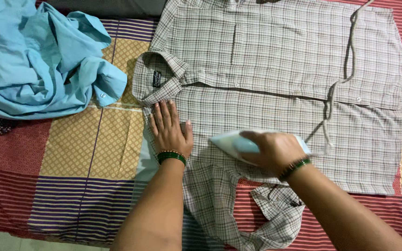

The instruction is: The person irons a checkered shirt laid out on a bed, smoothing the fabric with one hand while moving the iron with the other. The person adjusts the shirt's position and continues ironing different sections, including the collar and sleeves.

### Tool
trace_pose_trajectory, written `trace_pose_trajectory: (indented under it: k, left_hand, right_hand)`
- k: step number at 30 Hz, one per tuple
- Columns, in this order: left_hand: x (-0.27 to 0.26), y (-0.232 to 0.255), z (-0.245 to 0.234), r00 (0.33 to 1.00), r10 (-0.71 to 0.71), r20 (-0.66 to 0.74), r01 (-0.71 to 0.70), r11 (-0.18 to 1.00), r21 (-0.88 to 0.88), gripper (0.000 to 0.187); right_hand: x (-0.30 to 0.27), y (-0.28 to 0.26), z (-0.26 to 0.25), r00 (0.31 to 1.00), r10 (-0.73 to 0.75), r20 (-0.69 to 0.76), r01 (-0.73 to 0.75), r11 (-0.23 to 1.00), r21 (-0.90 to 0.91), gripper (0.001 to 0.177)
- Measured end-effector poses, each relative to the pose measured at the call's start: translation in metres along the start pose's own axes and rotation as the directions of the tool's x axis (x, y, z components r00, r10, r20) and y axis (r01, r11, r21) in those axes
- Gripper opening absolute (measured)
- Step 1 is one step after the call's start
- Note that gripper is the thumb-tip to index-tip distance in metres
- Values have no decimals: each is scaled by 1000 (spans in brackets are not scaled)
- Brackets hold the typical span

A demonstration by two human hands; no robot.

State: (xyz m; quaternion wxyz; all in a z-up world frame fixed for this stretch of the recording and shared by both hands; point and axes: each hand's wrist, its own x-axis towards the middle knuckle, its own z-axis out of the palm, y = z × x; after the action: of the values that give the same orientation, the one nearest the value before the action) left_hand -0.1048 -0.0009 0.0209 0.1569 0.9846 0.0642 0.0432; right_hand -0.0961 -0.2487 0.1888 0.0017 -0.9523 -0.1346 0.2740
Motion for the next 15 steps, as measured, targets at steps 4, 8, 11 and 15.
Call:
trace_pose_trajectory:
  k: [4,8,11,15]
  left_hand:
    - [1,1,-1,1000,2,-8,-2,1000,9,74]
    - [1,1,-4,1000,13,-1,-13,1000,2,75]
    - [-1,1,-4,1000,2,2,-2,1000,-8,76]
    - [1,3,-6,990,122,-71,-121,992,26,73]
  right_hand:
    - [-29,34,26,997,-53,53,54,998,-18,62]
    - [-39,80,51,972,-213,-101,215,976,18,62]
    - [-38,103,57,970,-121,-210,102,990,-98,45]
    - [-32,88,37,952,234,-195,-234,972,25,54]
